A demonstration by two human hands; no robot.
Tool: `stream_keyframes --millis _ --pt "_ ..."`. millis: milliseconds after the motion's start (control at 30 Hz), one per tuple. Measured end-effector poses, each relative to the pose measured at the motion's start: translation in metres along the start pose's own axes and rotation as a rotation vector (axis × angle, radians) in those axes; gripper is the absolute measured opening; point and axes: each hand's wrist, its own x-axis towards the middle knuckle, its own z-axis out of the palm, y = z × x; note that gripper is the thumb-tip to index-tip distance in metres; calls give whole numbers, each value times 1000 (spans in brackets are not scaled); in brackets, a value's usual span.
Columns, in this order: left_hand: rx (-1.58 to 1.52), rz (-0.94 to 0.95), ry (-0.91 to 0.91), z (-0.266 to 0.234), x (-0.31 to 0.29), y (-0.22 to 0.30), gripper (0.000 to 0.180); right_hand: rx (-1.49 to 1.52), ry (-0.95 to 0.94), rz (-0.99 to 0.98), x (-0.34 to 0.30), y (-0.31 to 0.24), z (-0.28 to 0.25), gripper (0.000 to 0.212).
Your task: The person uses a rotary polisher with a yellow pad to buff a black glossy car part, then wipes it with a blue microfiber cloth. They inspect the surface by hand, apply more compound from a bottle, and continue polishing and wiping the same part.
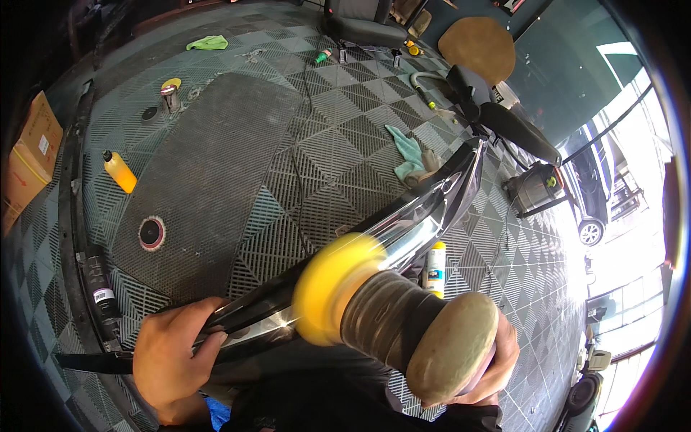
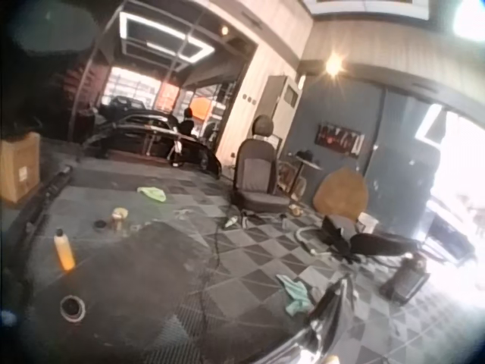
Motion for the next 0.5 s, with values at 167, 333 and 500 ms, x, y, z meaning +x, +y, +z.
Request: stream_keyframes --millis 167,333,500 --pt "-39 -4 -2 1 -2 -3 39 112 137 14 3 4 -1 92" --pt "-26 -6 -18 2 -2 1 38 185 264 111 2 10 -11 128" --pt "-15 -4 -3 1 -6 -2 38 43 213 -164 1 11 0 90"
